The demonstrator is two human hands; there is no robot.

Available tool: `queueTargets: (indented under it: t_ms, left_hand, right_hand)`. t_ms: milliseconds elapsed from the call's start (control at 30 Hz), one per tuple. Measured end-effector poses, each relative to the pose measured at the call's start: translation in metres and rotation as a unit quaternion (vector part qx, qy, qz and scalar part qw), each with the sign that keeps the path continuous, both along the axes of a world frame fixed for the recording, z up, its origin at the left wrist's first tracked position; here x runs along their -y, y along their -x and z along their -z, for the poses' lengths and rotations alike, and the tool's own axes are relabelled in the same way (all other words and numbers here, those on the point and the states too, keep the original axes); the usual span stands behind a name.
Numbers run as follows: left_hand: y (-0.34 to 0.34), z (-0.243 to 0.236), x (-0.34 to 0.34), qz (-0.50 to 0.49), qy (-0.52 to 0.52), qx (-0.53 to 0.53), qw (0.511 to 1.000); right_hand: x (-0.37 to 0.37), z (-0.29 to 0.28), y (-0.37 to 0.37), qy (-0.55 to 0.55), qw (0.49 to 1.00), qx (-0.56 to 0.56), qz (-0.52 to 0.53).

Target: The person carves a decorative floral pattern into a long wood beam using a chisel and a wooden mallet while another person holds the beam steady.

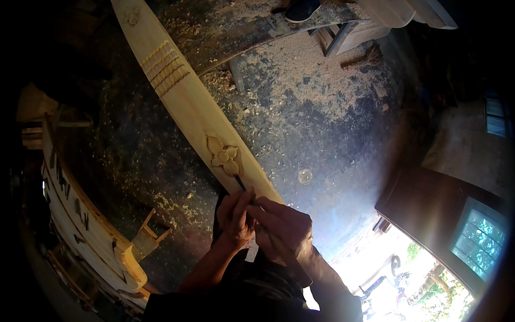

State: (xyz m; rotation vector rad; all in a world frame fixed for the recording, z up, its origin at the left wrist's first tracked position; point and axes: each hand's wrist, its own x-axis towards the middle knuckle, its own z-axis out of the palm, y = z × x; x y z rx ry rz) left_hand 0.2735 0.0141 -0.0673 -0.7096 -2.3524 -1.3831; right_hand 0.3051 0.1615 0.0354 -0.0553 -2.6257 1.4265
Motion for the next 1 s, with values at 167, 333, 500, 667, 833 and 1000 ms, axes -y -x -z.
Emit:
queueTargets:
  t_ms: [167,333,500,667,833,1000]
  left_hand:
    - [-0.005,-0.006,-0.005,-0.043,0.012,0.006,0.999]
    - [-0.010,-0.015,-0.014,-0.103,0.056,0.009,0.993]
    - [-0.037,-0.007,-0.029,-0.084,0.021,0.077,0.993]
    - [-0.042,0.006,-0.038,-0.102,-0.004,0.055,0.993]
    - [-0.041,0.008,-0.035,-0.105,0.016,0.050,0.993]
    - [-0.039,0.003,-0.041,-0.129,-0.022,0.058,0.990]
  right_hand:
    - [-0.003,-0.001,-0.001,0.038,0.999,0.039,0.000]
    - [-0.002,-0.003,-0.002,0.066,0.995,0.068,-0.006]
    - [-0.004,-0.005,0.001,0.020,0.996,0.084,-0.029]
    - [-0.006,0.003,0.001,0.020,0.999,0.043,-0.021]
    - [-0.004,0.011,0.000,0.019,1.000,0.012,-0.020]
    - [-0.003,0.020,-0.001,0.017,0.999,-0.029,-0.016]
